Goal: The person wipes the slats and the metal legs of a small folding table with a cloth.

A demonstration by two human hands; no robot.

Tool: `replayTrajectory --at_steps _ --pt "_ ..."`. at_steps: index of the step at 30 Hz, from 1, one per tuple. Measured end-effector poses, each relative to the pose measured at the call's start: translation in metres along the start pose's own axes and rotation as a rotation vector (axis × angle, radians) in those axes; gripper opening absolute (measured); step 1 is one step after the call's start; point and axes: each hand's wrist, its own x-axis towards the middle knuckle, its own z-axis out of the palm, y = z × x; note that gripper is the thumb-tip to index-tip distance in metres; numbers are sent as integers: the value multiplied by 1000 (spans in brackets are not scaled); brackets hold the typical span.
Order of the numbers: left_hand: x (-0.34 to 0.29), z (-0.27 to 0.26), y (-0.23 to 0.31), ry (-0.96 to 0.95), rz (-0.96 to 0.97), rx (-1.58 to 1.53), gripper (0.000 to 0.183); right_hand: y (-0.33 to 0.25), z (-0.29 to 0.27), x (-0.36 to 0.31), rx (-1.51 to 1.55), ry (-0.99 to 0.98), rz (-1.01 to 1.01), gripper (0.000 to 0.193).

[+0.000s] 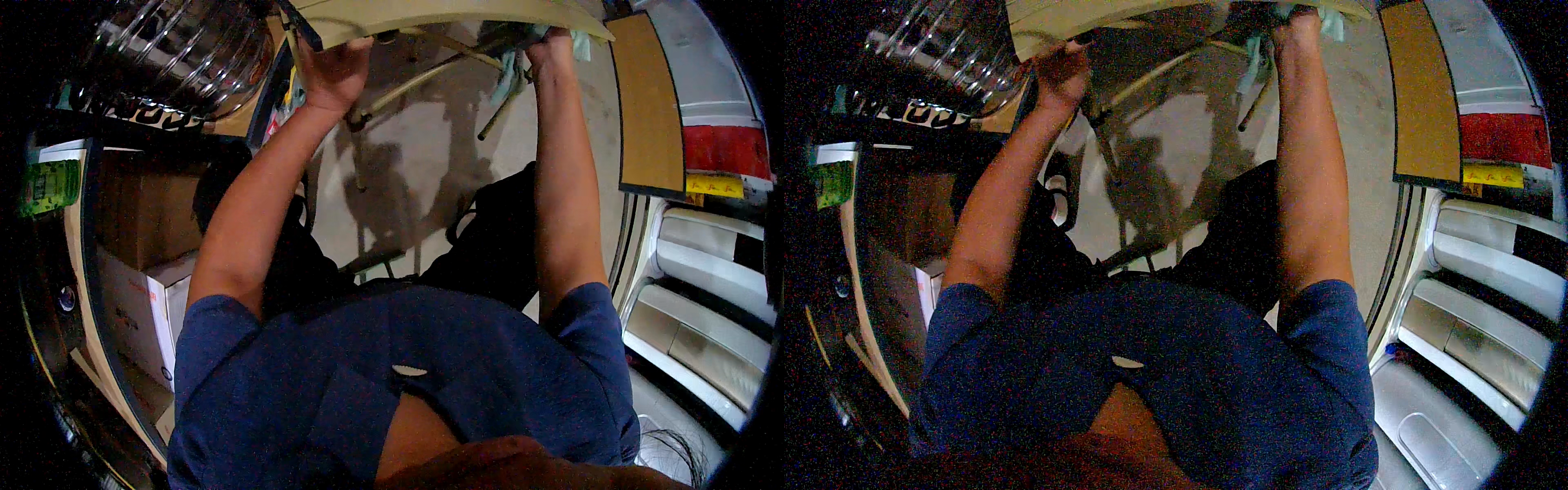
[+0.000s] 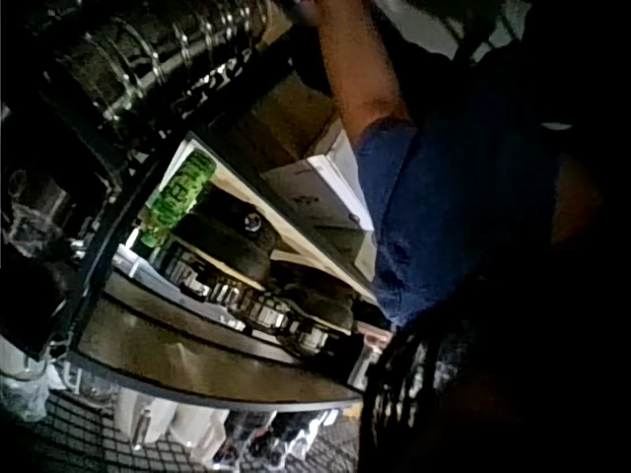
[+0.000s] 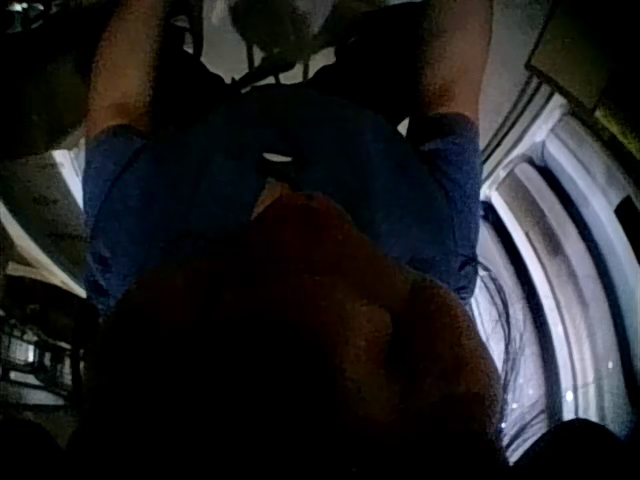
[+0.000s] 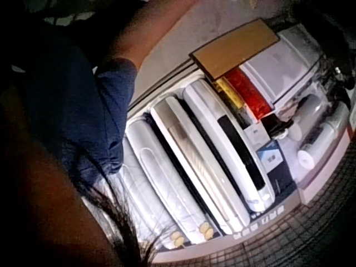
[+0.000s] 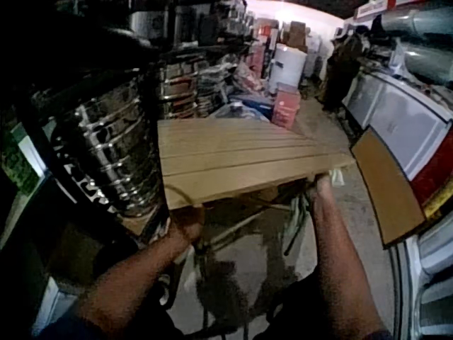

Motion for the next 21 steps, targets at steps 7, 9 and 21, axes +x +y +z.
replayTrajectory --at_steps 7,9,21 --pt "-8 24 7 540 253 -34 31 17 -6 -21 -477 -31 -69 44" --pt "-2 15 13 542 297 96 27 30 -14 -35 -920 -35 -141 43" --pt "-11 17 -41 270 190 121 24 22 -13 -46 -386 60 -92 53"
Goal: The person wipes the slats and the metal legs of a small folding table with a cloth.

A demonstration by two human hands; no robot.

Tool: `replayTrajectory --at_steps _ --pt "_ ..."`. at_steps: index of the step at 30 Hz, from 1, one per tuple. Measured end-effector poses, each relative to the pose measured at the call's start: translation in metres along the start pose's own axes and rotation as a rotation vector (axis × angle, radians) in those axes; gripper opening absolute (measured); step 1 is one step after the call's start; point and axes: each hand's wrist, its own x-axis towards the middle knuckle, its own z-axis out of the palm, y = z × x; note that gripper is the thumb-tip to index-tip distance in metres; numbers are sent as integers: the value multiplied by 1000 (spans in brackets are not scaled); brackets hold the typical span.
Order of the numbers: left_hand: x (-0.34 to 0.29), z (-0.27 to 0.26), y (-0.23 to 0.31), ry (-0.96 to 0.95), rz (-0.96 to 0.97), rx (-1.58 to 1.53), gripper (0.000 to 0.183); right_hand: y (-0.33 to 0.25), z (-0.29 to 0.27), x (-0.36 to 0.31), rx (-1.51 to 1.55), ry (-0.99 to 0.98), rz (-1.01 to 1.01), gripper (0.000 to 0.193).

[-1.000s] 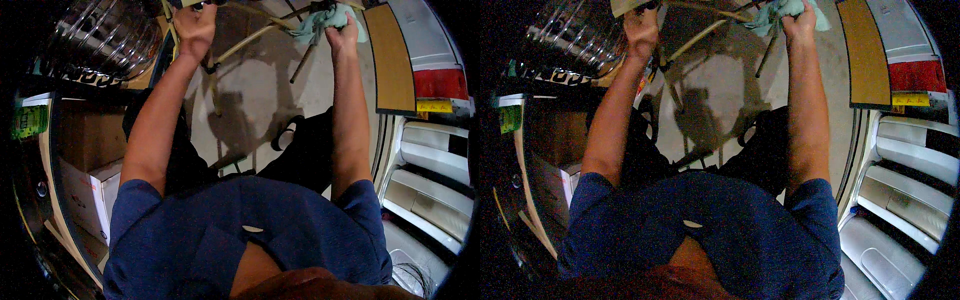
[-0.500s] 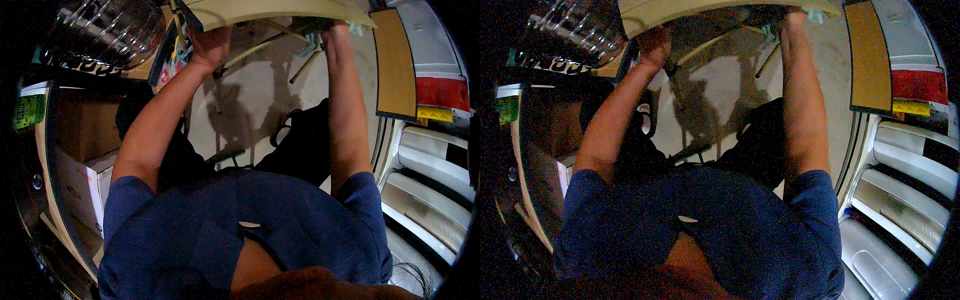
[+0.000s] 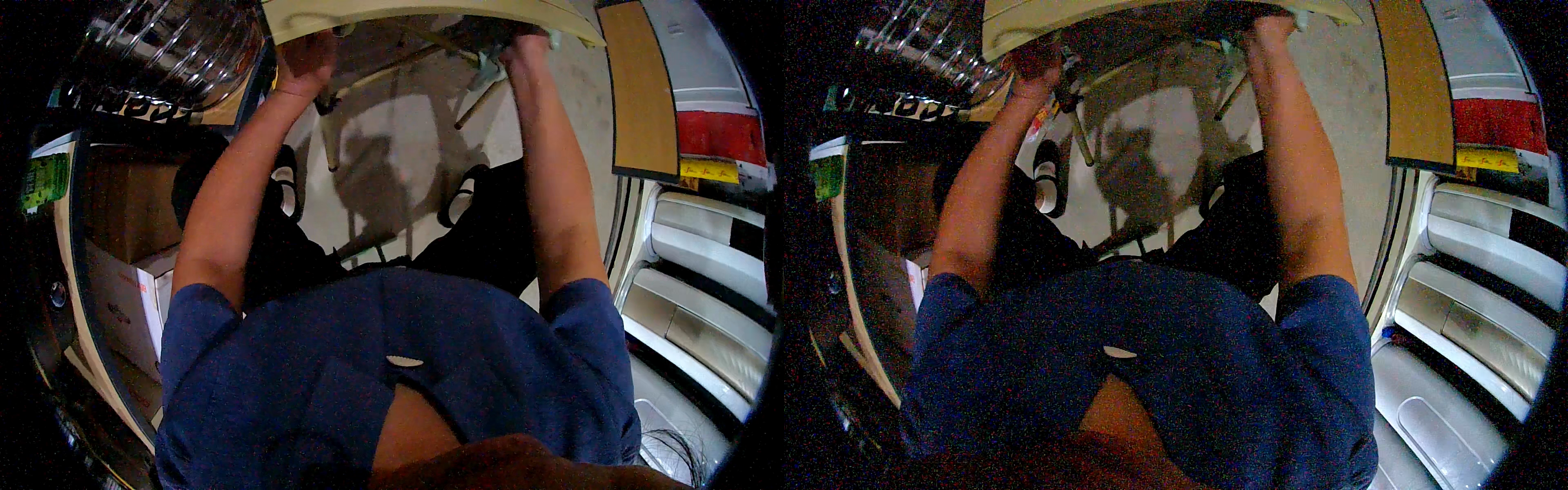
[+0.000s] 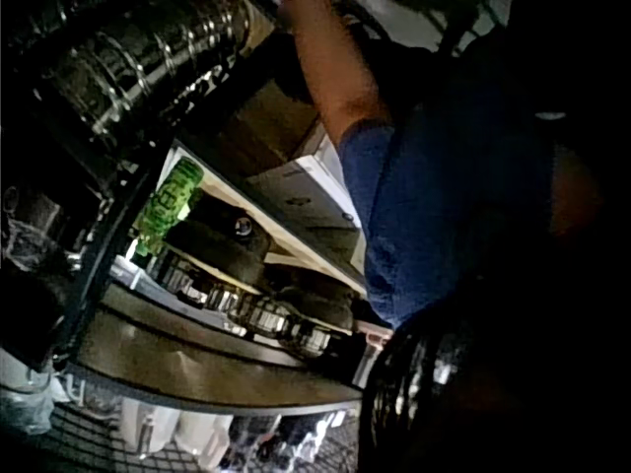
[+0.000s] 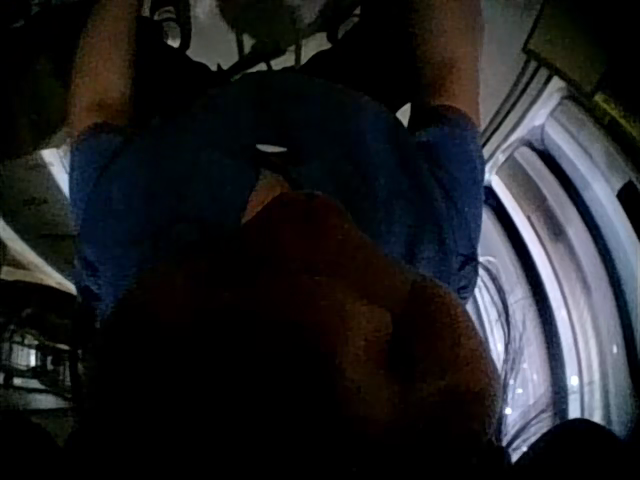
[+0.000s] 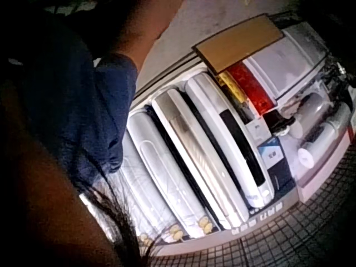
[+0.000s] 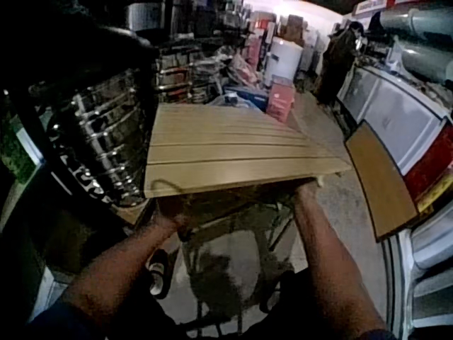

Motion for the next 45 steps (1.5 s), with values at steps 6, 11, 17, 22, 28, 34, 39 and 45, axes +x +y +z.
replayTrajectory --at_steps 6,11,17,22,28,34,39,45 --pt "-5 13 -13 97 125 91 31 -21 -18 12 416 30 111 56" --pt "-78 85 -100 -445 76 416 40 -1 -3 5 396 -63 83 58" --pt "-71 95 -89 -525 61 376 42 19 -6 -31 -28 -70 81 57" --pt "-58 79 -88 -579 15 275 42 15 -9 -41 -97 -2 69 65" --pt "-57 71 -95 -619 -26 267 42 -39 -1 -29 507 92 207 68" --pt "-54 67 -86 -644 -40 255 41 -17 8 -30 299 56 -3 58" --pt "-42 65 -77 -661 -60 216 41 20 -6 -19 316 124 110 49" --pt "-33 49 -57 -779 -132 205 41 13 21 -87 -431 -71 91 33"
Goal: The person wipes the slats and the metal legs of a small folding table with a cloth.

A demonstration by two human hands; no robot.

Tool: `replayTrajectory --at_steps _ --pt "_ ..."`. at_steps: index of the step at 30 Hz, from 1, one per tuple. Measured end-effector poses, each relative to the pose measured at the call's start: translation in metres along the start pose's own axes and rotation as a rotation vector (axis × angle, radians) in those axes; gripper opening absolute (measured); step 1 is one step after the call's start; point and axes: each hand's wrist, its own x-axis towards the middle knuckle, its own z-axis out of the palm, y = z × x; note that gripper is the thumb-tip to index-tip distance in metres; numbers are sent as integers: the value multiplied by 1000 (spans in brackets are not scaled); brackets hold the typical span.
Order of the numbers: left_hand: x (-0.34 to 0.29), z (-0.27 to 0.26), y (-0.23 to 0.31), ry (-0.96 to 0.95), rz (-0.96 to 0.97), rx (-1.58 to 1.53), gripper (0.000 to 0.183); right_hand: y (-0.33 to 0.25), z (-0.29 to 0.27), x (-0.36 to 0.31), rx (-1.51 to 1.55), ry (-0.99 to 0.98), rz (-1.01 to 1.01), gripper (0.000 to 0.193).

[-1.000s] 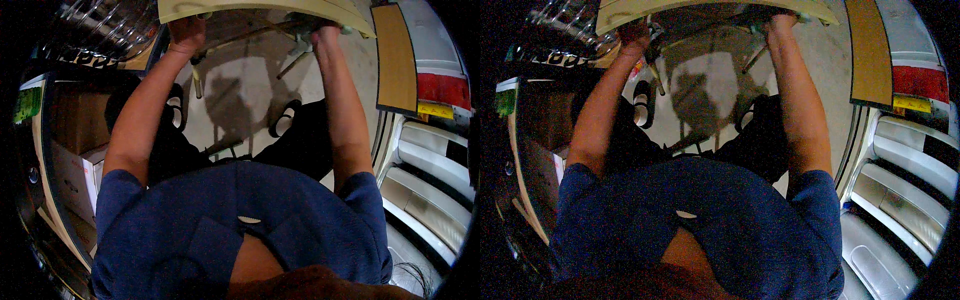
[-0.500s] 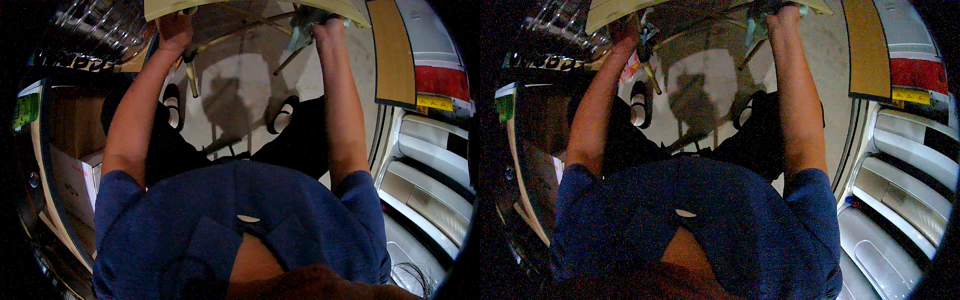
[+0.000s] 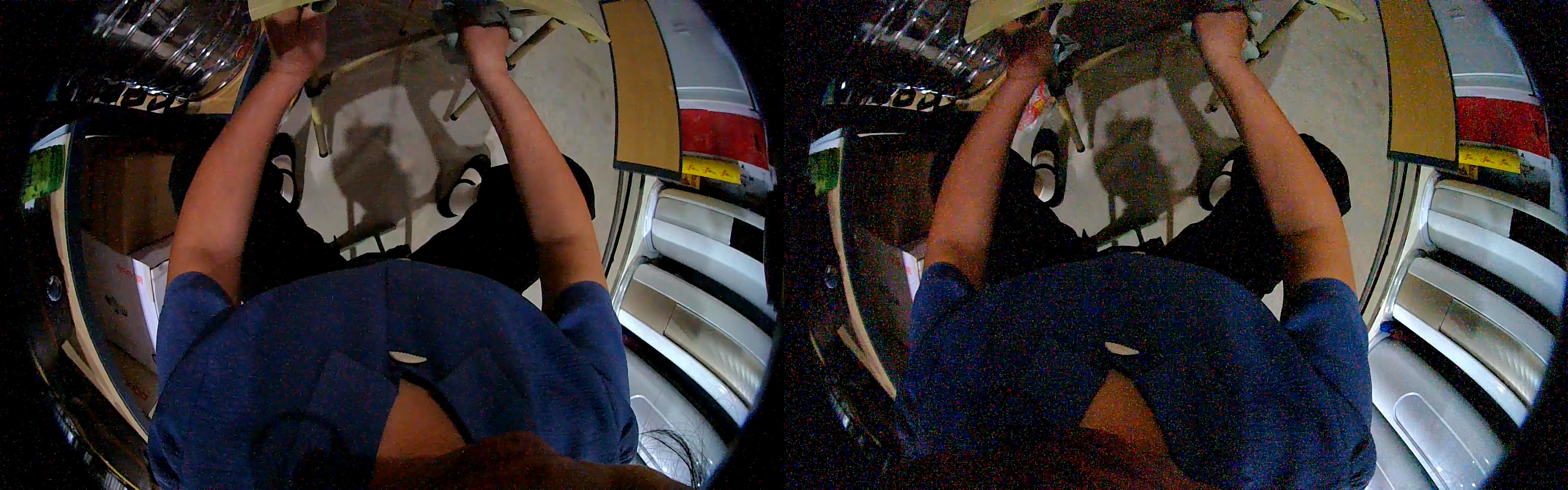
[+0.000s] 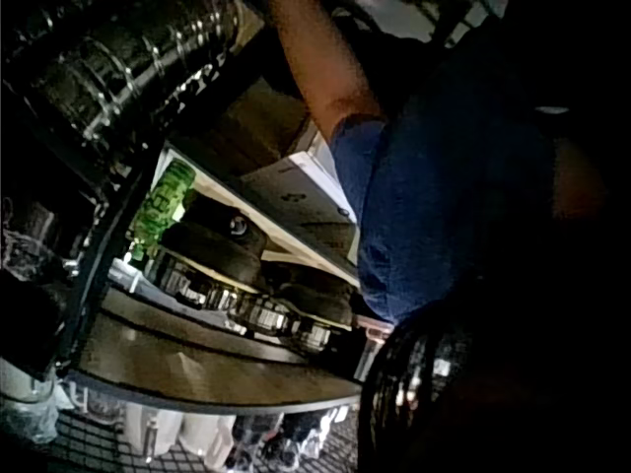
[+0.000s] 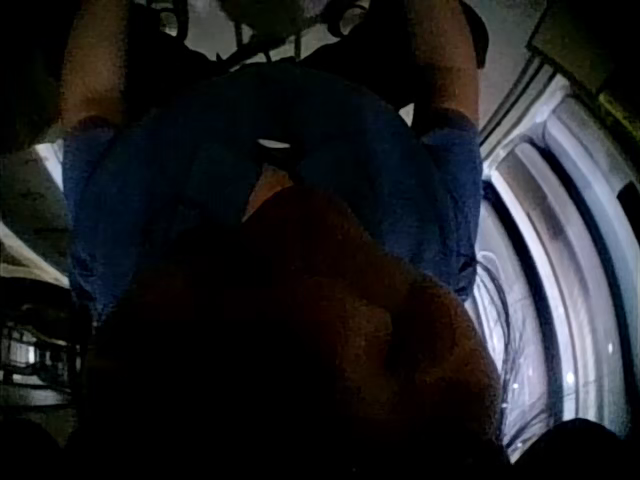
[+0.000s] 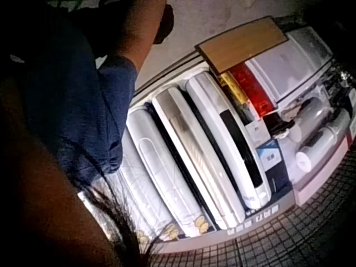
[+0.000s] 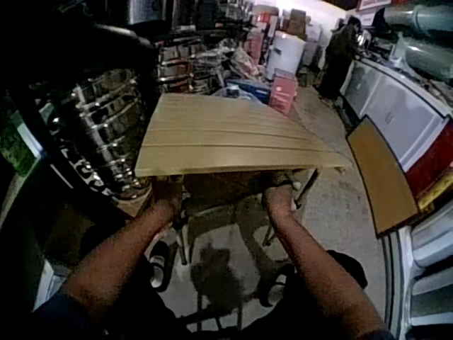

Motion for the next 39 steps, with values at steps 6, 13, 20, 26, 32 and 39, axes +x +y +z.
replayTrajectory --at_steps 6,13,20,26,32,39 --pt "31 73 -32 189 204 36 36 19 -13 11 -515 -80 -101 28" --pt "24 129 -29 306 169 3 34 51 -32 75 -801 -30 -143 35" --pt "-10 54 6 124 124 -14 33 -1 -67 80 419 213 -108 34" --pt "-5 43 15 209 181 -195 28 -20 -47 68 853 32 27 59" --pt "1 53 18 320 121 -322 38 25 -38 67 543 36 157 71" --pt "-1 25 39 426 253 -2301 51 43 -20 21 -455 -147 -66 36"
